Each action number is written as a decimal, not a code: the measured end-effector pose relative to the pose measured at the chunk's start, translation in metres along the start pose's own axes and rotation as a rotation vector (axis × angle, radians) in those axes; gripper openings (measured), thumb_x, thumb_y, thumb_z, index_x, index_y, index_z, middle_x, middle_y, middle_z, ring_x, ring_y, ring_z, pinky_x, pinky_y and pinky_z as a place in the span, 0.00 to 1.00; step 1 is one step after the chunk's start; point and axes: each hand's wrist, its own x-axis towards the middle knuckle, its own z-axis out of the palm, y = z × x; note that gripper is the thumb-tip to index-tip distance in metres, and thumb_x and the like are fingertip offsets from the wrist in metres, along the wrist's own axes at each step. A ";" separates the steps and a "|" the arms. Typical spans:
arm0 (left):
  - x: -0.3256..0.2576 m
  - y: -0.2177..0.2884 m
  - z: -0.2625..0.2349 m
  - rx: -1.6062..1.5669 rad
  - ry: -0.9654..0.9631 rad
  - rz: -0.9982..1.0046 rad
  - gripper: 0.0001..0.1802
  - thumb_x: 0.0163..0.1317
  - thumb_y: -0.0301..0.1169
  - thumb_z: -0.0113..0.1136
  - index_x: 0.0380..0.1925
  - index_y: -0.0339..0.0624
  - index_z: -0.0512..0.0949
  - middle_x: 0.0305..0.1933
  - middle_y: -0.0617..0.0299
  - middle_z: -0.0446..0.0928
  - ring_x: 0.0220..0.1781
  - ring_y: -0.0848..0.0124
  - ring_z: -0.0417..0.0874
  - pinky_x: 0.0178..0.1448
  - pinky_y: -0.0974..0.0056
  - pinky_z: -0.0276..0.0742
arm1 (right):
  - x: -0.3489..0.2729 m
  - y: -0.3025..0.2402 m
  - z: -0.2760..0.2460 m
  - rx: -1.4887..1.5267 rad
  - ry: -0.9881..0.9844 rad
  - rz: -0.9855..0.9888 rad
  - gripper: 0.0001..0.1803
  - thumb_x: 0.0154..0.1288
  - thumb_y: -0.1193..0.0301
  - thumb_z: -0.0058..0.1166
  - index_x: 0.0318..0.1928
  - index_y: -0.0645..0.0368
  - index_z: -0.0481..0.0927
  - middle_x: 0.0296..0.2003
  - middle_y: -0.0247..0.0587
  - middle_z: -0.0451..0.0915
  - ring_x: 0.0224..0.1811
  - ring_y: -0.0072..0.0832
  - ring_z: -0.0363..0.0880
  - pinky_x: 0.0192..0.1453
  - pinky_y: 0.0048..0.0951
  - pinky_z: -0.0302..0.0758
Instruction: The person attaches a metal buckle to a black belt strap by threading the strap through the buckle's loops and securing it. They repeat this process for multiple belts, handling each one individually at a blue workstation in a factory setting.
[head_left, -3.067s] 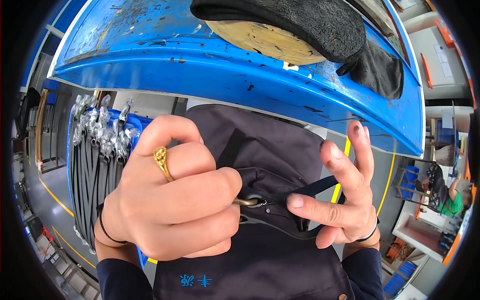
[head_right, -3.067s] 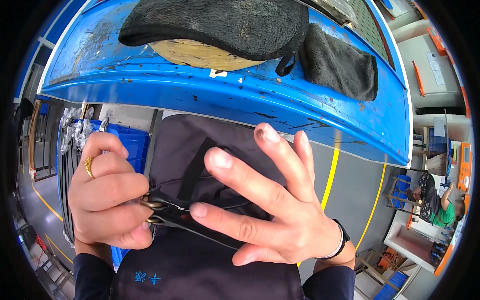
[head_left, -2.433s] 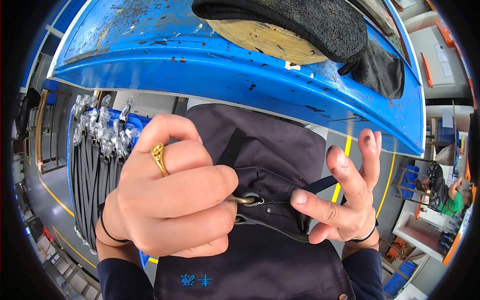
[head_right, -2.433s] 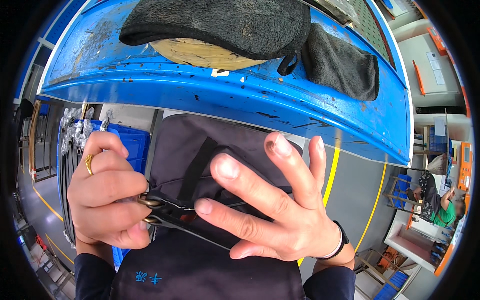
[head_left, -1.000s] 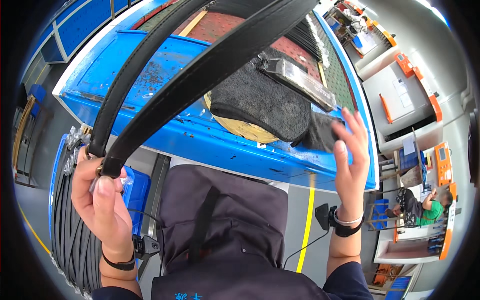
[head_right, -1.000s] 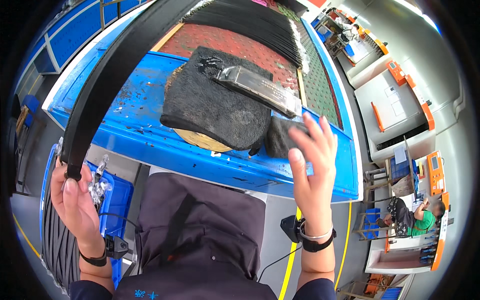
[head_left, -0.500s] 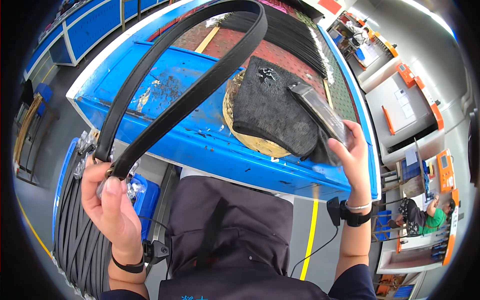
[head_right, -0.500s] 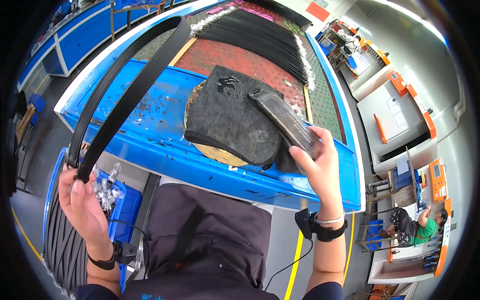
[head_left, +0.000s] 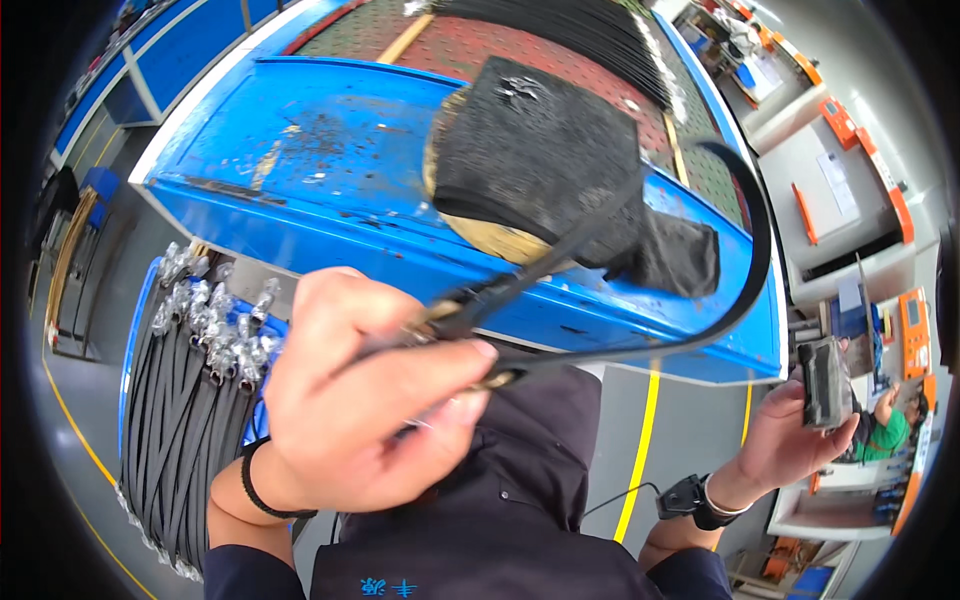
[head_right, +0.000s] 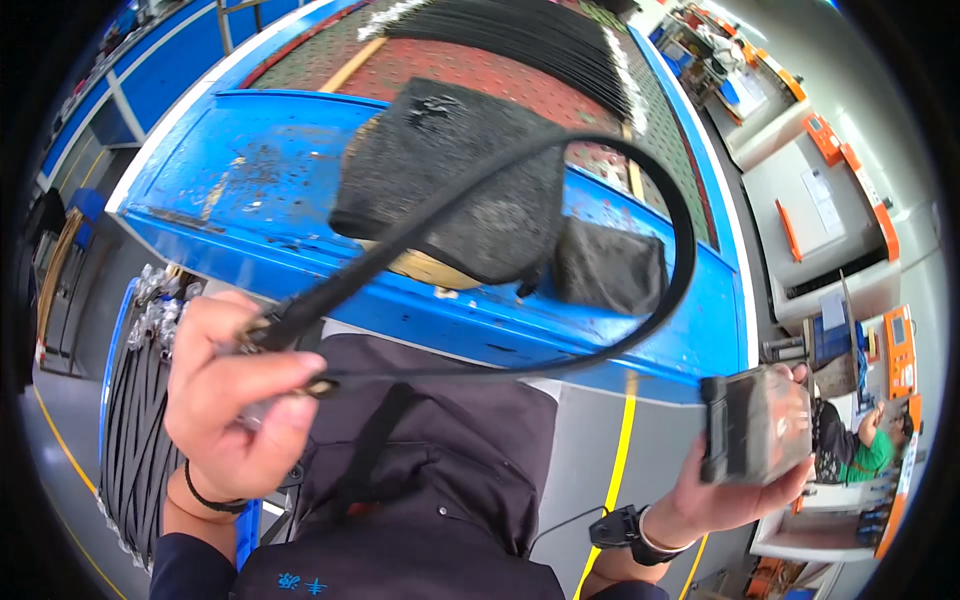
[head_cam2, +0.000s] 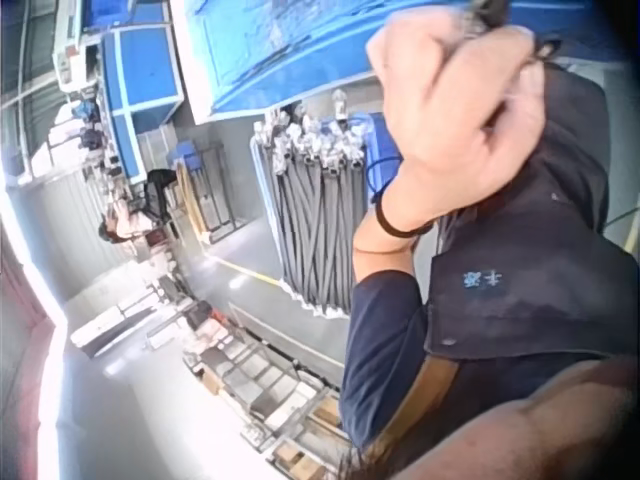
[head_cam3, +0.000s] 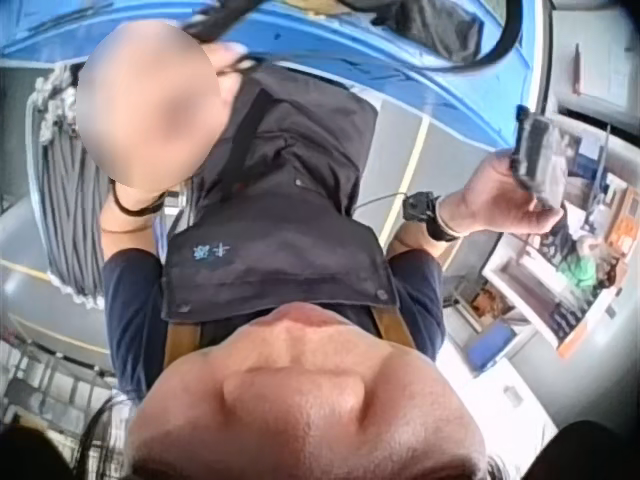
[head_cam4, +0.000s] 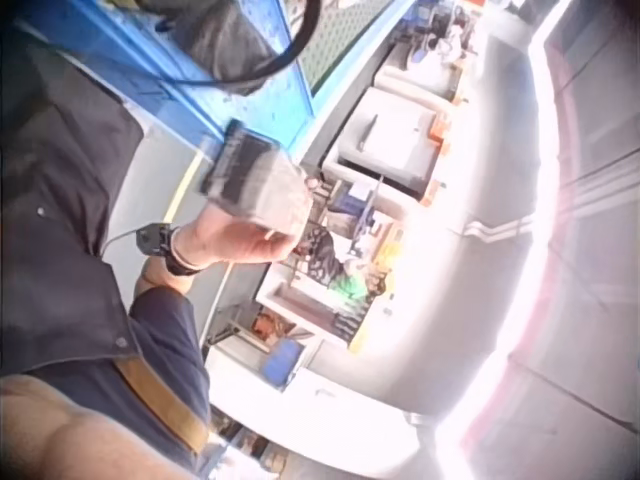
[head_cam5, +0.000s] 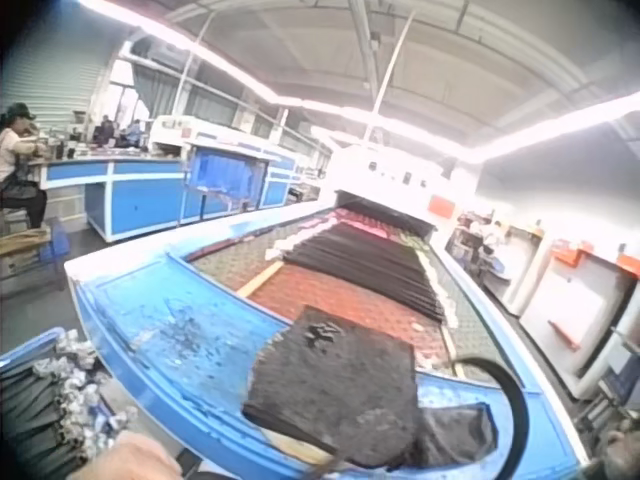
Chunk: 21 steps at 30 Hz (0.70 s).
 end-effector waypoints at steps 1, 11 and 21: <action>0.004 0.003 0.007 -0.016 -0.098 0.028 0.11 0.39 0.26 0.62 0.27 0.40 0.80 0.28 0.59 0.69 0.28 0.66 0.68 0.34 0.63 0.64 | -0.005 0.001 0.009 -0.098 0.056 -0.044 0.36 0.59 0.56 0.43 0.60 0.67 0.52 0.57 0.50 0.59 0.60 0.37 0.60 0.61 0.42 0.63; 0.003 0.018 0.042 -0.074 -0.346 0.074 0.12 0.36 0.27 0.63 0.26 0.41 0.80 0.29 0.59 0.67 0.28 0.64 0.67 0.36 0.60 0.63 | -0.033 0.044 0.025 -0.610 0.254 0.035 0.48 0.36 0.48 0.58 0.57 0.59 0.56 0.39 0.49 0.69 0.42 0.31 0.69 0.46 0.28 0.67; 0.002 0.016 0.043 -0.080 -0.377 0.053 0.12 0.36 0.29 0.64 0.26 0.42 0.80 0.28 0.60 0.67 0.27 0.64 0.67 0.36 0.59 0.63 | -0.030 0.054 0.026 -0.640 0.238 0.045 0.49 0.33 0.48 0.59 0.56 0.61 0.58 0.37 0.52 0.71 0.39 0.32 0.70 0.46 0.29 0.67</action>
